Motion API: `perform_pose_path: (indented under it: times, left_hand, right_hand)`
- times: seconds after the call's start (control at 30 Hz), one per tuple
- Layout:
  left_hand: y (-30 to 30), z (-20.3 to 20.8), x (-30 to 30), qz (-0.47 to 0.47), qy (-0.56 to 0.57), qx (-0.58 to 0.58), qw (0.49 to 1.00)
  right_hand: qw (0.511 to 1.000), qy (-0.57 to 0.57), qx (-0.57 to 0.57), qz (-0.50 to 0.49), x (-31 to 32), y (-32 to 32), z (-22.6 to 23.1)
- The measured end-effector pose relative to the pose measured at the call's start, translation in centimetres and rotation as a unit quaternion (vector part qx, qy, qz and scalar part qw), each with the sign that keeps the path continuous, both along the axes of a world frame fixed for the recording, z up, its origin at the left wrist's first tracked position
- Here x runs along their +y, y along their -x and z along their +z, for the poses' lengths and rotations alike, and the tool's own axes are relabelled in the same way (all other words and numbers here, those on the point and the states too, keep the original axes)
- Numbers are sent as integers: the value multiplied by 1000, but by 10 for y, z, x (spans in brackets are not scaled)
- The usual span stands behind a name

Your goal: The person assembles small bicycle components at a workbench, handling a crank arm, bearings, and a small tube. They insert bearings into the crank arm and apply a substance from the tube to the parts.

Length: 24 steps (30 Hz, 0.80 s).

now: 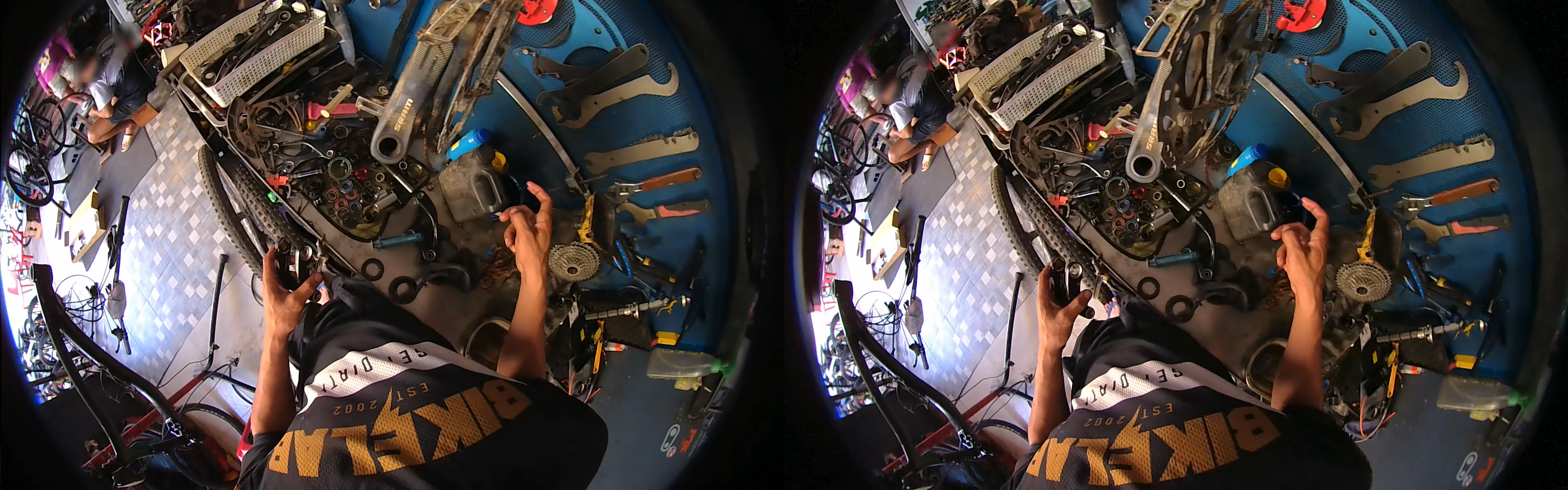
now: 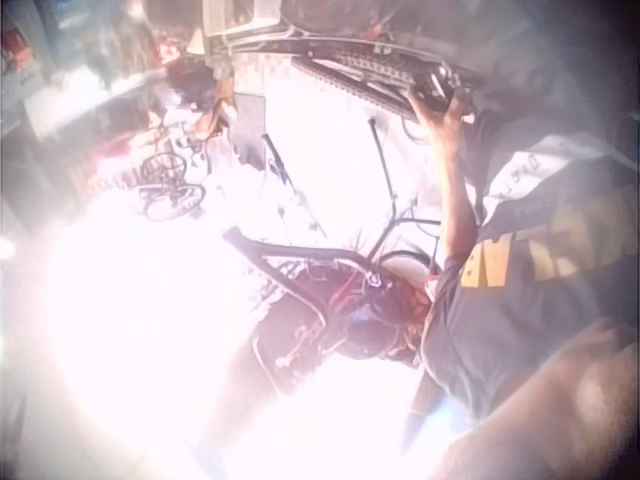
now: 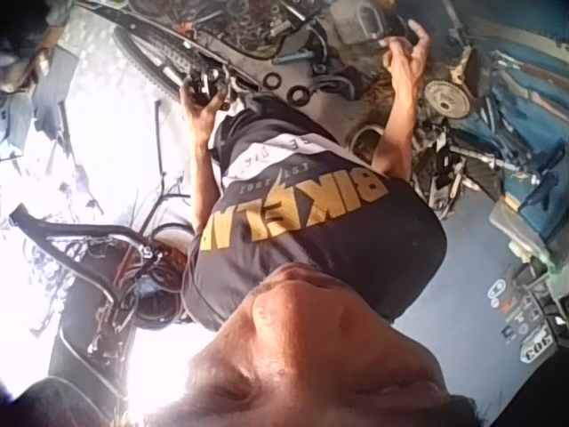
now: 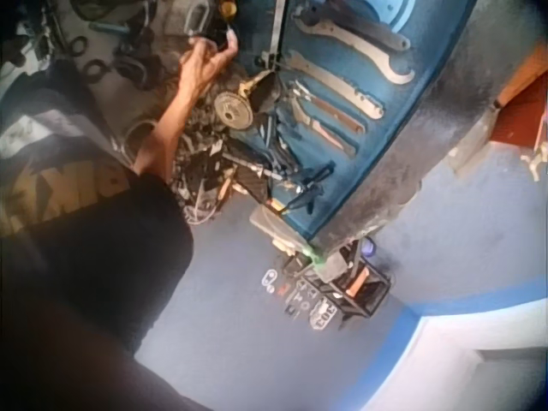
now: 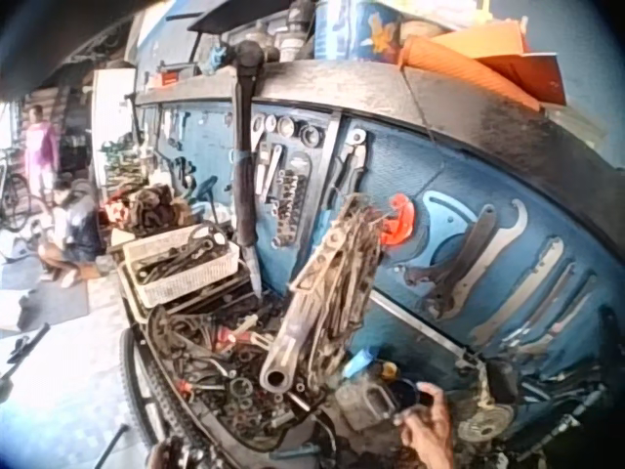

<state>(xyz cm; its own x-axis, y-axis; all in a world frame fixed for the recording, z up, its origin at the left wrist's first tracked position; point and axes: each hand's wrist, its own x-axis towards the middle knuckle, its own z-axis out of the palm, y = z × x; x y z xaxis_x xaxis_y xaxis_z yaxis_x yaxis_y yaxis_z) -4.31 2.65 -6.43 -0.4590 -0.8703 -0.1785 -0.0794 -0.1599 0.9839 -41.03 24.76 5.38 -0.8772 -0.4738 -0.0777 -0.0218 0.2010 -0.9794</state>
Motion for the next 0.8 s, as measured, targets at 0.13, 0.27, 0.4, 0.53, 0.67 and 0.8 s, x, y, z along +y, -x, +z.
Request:
perform_pose_path:
  times: [0.13, 0.27, 0.4, 0.53, 0.67, 0.8]
  left_hand:
    - [4, 4, -1, -23, -21, -11, 999]
    - [14, 15, -2, -31, -11, 21, 999]
    - [23, 39, 0, -32, 16, -7, 999]
    - [24, 64, 4, -28, 61, -57, 996]
    - [23, 73, 4, -20, 54, -61, 996]
    - [22, 72, 4, -11, 111, -73, 991]
  right_hand:
    - [994, 85, -26, 59, -4, -16, 21]
    - [964, 128, -58, 227, -23, -50, 38]
    - [903, 110, -125, 397, -56, -90, 40]
    - [862, 91, -65, 494, -98, -121, 19]
    - [849, 4, 56, 526, -117, -137, 7]
    - [843, -29, 119, 524, -124, -144, 2]
